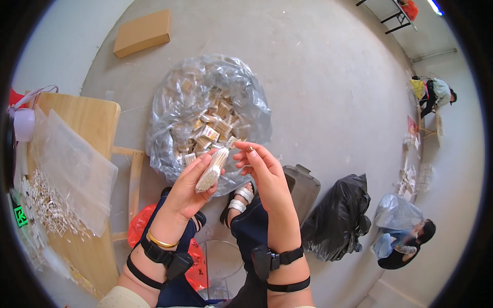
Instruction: The person sits on the floor and repeatedly picks up bundles of cotton swabs from a large plastic bag. They place the swabs into small clear plastic bags, seal them, and then place a yellow label on the package. The finished packages are set aside on a wooden table.
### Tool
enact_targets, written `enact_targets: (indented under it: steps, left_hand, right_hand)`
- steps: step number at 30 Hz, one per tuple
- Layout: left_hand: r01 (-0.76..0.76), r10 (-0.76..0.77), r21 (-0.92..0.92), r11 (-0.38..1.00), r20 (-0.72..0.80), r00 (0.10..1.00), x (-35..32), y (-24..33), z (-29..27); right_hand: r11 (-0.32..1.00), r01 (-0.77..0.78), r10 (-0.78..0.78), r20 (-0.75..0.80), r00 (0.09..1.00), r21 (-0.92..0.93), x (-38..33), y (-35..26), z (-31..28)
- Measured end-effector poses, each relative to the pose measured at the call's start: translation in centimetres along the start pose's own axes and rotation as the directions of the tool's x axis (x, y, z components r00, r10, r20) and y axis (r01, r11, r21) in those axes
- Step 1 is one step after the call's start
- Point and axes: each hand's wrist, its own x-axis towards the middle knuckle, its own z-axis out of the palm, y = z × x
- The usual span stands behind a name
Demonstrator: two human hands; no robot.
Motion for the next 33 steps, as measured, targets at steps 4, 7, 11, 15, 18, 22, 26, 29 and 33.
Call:
enact_targets:
  steps: [4,7,11,15,18,22,26,29,33]
  left_hand:
    - [0.031,-0.031,0.027,0.999,-0.005,1.000,0.3,-0.3,0.2]
    - [0.026,-0.026,0.077,0.997,-0.003,1.000,0.5,-0.2,0.2]
    - [-0.031,0.030,0.206,0.978,0.010,1.000,0.8,0.2,-0.1]
    - [-0.077,0.090,0.340,0.937,-0.025,0.996,1.2,0.7,-0.8]
    - [-0.080,0.108,0.331,0.940,-0.069,0.992,1.2,1.1,-1.3]
    - [-0.089,0.102,0.320,0.943,-0.022,0.995,0.8,1.4,-1.8]
    - [-0.416,0.483,0.632,0.654,0.075,0.872,-0.2,2.4,-0.4]
    - [-0.734,0.644,0.673,-0.096,0.604,0.469,-0.7,3.0,0.9]
    - [-0.734,0.599,0.670,-0.106,0.633,0.491,-1.4,2.7,0.8]
  right_hand:
    - [0.994,0.056,-0.056,-0.002,0.998,-0.098,0.2,-0.2,0.5]
    - [0.955,0.159,-0.151,0.050,0.987,-0.252,0.2,-0.4,1.3]
    - [0.969,0.042,-0.008,0.142,0.990,-0.242,0.6,-0.5,0.6]
    - [0.820,0.286,-0.172,0.263,0.949,-0.496,0.4,-1.0,1.1]
    - [0.711,0.429,-0.180,0.444,0.878,-0.558,0.3,-1.4,1.8]
    - [0.727,0.421,-0.245,0.369,0.897,-0.543,0.4,-0.9,2.3]
    - [0.796,0.328,-0.252,0.214,0.944,-0.509,0.2,-1.1,2.1]
    - [0.761,0.397,-0.261,0.318,0.911,-0.513,0.3,-1.6,2.2]
    - [0.770,0.416,-0.240,0.384,0.891,-0.484,0.1,-1.5,1.9]
